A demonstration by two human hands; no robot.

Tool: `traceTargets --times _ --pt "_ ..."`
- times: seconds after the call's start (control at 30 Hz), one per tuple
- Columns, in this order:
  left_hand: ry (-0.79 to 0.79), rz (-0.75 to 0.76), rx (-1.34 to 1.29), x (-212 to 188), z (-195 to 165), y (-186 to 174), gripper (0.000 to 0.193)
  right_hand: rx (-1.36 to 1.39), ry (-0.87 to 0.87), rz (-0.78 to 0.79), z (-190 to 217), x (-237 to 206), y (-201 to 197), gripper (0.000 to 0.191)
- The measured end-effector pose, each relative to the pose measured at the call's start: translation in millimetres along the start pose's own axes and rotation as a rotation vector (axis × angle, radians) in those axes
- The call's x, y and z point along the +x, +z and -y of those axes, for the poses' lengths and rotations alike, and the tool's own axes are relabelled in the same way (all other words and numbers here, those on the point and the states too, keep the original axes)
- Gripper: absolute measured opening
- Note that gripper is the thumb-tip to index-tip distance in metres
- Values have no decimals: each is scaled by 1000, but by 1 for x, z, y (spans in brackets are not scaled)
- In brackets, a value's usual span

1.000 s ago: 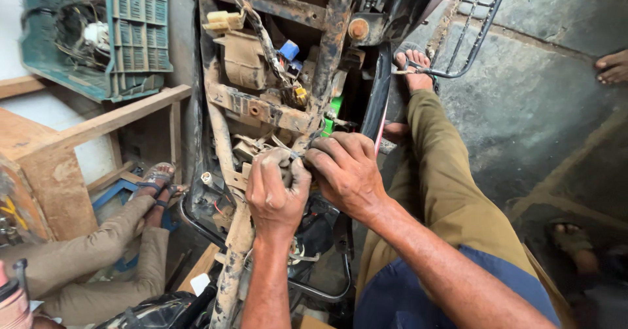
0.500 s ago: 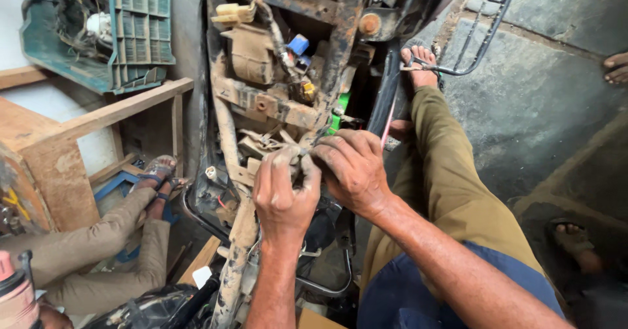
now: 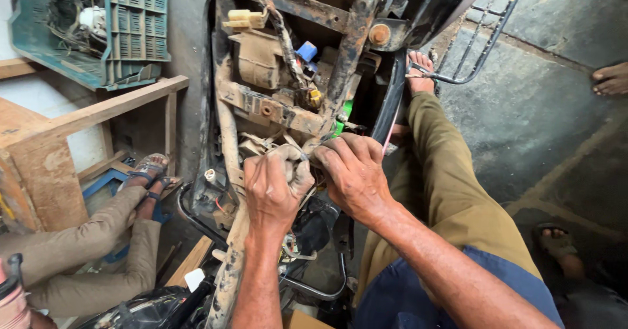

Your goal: The person repairs the wiring of a motorcycle using pliers and a knife. They strip wire insulation, cut wires, and connect them to the motorcycle's electrical system.

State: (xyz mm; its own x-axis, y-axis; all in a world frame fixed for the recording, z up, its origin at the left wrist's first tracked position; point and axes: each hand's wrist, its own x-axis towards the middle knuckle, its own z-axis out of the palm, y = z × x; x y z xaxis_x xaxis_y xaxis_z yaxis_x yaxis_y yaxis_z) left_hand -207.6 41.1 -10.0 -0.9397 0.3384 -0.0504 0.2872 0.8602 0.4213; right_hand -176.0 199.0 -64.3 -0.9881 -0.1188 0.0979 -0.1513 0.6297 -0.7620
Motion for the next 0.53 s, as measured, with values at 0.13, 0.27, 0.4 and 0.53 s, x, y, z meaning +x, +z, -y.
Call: traceTargets --times 0.13,0.27,0.4,0.53 --pt "-108 -116 -35 -11 -19 -2 23 40 -19 -47 -2 -1 0 37" --pt "-122 -199 -7 -21 -31 -1 26 39 -40 -35 -3 -1 0 33" --pt "-189 -371 37 -19 -44 17 21 35 -66 -55 -5 -2 1 34" --pt "-191 -424 61 -21 -46 23 13 55 -83 -83 -7 -4 2 39"
